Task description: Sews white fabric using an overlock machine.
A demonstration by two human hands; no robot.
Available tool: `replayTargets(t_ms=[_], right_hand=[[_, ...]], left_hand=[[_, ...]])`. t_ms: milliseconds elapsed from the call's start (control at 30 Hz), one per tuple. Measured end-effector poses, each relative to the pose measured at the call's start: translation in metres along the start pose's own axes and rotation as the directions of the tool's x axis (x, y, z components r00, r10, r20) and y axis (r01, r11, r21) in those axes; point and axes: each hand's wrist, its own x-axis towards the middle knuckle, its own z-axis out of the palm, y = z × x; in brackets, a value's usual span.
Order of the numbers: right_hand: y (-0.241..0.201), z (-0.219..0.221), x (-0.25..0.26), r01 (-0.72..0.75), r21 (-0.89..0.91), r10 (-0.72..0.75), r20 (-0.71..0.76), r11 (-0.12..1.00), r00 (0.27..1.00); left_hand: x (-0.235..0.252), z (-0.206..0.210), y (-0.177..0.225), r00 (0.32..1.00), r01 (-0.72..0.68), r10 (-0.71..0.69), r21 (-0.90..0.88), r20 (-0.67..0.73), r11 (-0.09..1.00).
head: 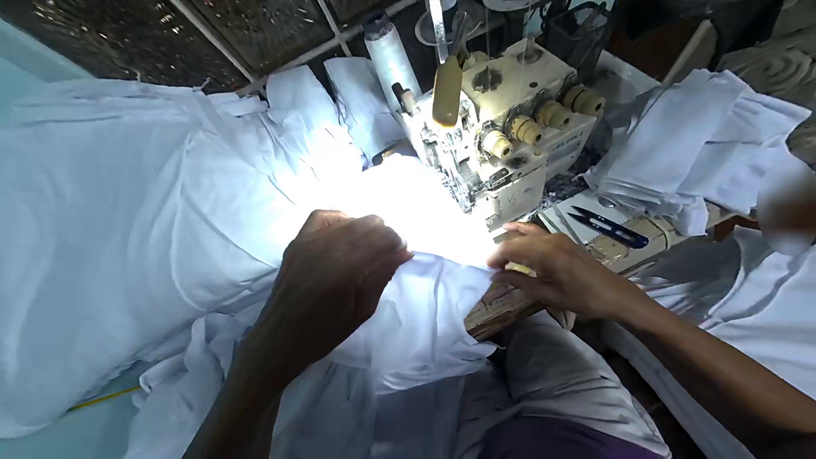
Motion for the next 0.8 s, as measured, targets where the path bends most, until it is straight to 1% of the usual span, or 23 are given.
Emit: replayTargets(t_ms=[67,167,267,367,433,500,633,667,733,800], right_hand=[[0.007,0.006,0.006,-0.025,0.011,0.026,-0.078,1.000,0.997],[0.016,0.015,0.017,-0.073,-0.065,0.057,-0.217,0.995,0.974],[0.020,0.021,0.029,-0.128,-0.133,0.083,-0.299,0.983,0.951],[0.028,0.029,0.039,-0.082,-0.233,-0.009,-0.367,0.969,0.930],[0.030,0.031,0.042,-0.058,-0.283,-0.051,-0.364,0.957,0.930],[0.031,0.032,0.042,-0.041,-0.290,-0.065,-0.349,0.956,0.935],[0.034,0.026,0.044,-0.042,-0.185,-0.008,-0.263,0.982,0.965],[0.035,0.025,0.046,-0.046,-0.154,0.008,-0.244,0.987,0.970],[0.040,0.023,0.051,-0.042,-0.108,0.017,-0.220,0.993,0.975],[0.043,0.019,0.055,-0.015,-0.062,0.003,-0.190,0.998,0.982]], left_hand=[[0.002,0.001,-0.004,0.999,0.020,-0.019,0.034,-0.032,0.999],[0.008,0.003,-0.006,0.995,0.043,-0.036,0.079,-0.088,0.996],[0.011,0.005,-0.006,0.991,0.072,-0.058,0.119,-0.121,0.990],[0.013,0.008,-0.005,0.989,0.087,-0.067,0.147,-0.131,0.985],[0.012,0.009,-0.004,0.990,0.090,-0.070,0.153,-0.126,0.984],[0.008,0.009,-0.003,0.990,0.095,-0.081,0.127,-0.114,0.987],[-0.003,0.006,-0.003,0.987,0.156,-0.157,-0.017,-0.046,0.988],[-0.004,0.005,-0.005,0.984,0.179,-0.180,-0.055,-0.013,0.982],[-0.008,0.005,-0.010,0.969,0.241,-0.228,-0.155,0.096,0.958],[-0.013,0.006,-0.017,0.946,0.290,-0.248,-0.202,0.210,0.935]])
